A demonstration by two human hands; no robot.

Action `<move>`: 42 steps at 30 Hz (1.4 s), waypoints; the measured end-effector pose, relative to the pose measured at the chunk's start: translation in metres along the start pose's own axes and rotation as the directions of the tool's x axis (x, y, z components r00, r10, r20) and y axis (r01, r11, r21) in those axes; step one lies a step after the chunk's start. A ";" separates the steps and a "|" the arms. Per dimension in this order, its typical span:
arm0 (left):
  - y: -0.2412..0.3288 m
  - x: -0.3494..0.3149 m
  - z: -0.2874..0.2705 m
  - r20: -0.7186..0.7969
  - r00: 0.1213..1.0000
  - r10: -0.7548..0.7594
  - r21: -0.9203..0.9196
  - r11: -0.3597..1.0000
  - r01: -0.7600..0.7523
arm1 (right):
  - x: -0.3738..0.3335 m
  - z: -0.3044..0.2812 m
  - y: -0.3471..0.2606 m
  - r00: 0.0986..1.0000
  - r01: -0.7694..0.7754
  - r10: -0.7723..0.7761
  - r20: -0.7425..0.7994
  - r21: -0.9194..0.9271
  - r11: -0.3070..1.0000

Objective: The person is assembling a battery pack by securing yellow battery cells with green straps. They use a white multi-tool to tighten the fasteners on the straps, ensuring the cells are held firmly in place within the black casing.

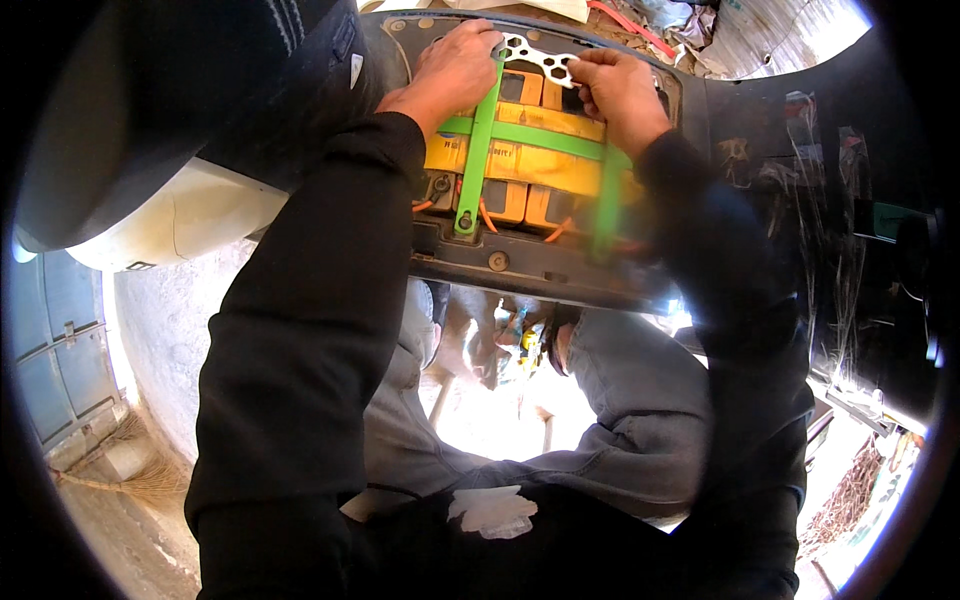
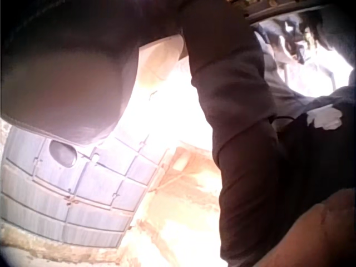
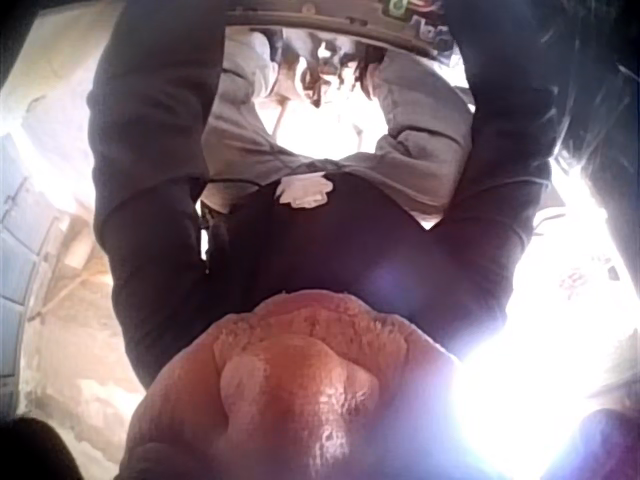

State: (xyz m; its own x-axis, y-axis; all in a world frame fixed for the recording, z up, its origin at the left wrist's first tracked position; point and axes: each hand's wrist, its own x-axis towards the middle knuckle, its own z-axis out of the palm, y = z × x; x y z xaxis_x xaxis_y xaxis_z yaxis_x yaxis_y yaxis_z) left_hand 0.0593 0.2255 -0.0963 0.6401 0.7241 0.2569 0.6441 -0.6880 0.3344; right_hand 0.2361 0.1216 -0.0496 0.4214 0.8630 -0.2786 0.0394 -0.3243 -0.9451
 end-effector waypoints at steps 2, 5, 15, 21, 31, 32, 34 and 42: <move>0.003 0.004 -0.002 0.029 1.000 0.007 -0.015 1.000 -0.007 | 0.027 -0.011 0.005 0.978 0.160 -0.186 -0.099 -0.221 0.962; 0.008 0.006 -0.007 0.075 0.996 -0.039 -0.044 0.998 0.042 | 0.051 -0.018 0.012 0.912 0.248 -0.355 -0.206 -0.412 0.877; 0.002 0.004 -0.005 0.039 0.996 -0.080 -0.182 0.979 0.086 | 0.045 -0.018 0.014 0.985 0.098 -0.124 -0.117 -0.204 0.974; -0.004 0.002 0.000 0.034 0.999 -0.022 -0.119 0.992 0.026 | 0.020 -0.013 -0.002 0.998 -0.041 0.042 0.035 -0.025 0.999; 0.003 0.001 -0.006 0.050 0.998 -0.025 -0.070 0.997 0.029 | 0.004 -0.001 -0.009 0.974 -0.128 0.128 0.185 -0.013 0.992; 0.005 0.001 -0.007 0.060 0.998 -0.033 -0.066 0.997 0.037 | 0.004 -0.001 -0.010 0.977 -0.137 0.139 0.164 -0.020 0.990; 0.007 0.000 -0.008 0.059 0.997 -0.046 -0.057 0.997 0.050 | 0.006 -0.002 -0.016 0.980 -0.173 0.169 0.101 0.025 0.985; 0.009 0.003 -0.011 0.099 0.994 -0.040 -0.065 0.997 0.047 | 0.059 -0.005 0.007 0.994 0.089 -0.101 -0.043 -0.223 0.971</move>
State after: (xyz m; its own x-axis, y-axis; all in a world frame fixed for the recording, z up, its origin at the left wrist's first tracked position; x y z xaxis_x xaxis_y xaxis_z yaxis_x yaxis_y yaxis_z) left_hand 0.0622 0.2222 -0.0830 0.6517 0.7430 0.1524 0.6448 -0.6485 0.4045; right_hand 0.2654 0.1682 -0.0713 0.4536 0.8740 -0.1741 0.2776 -0.3242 -0.9043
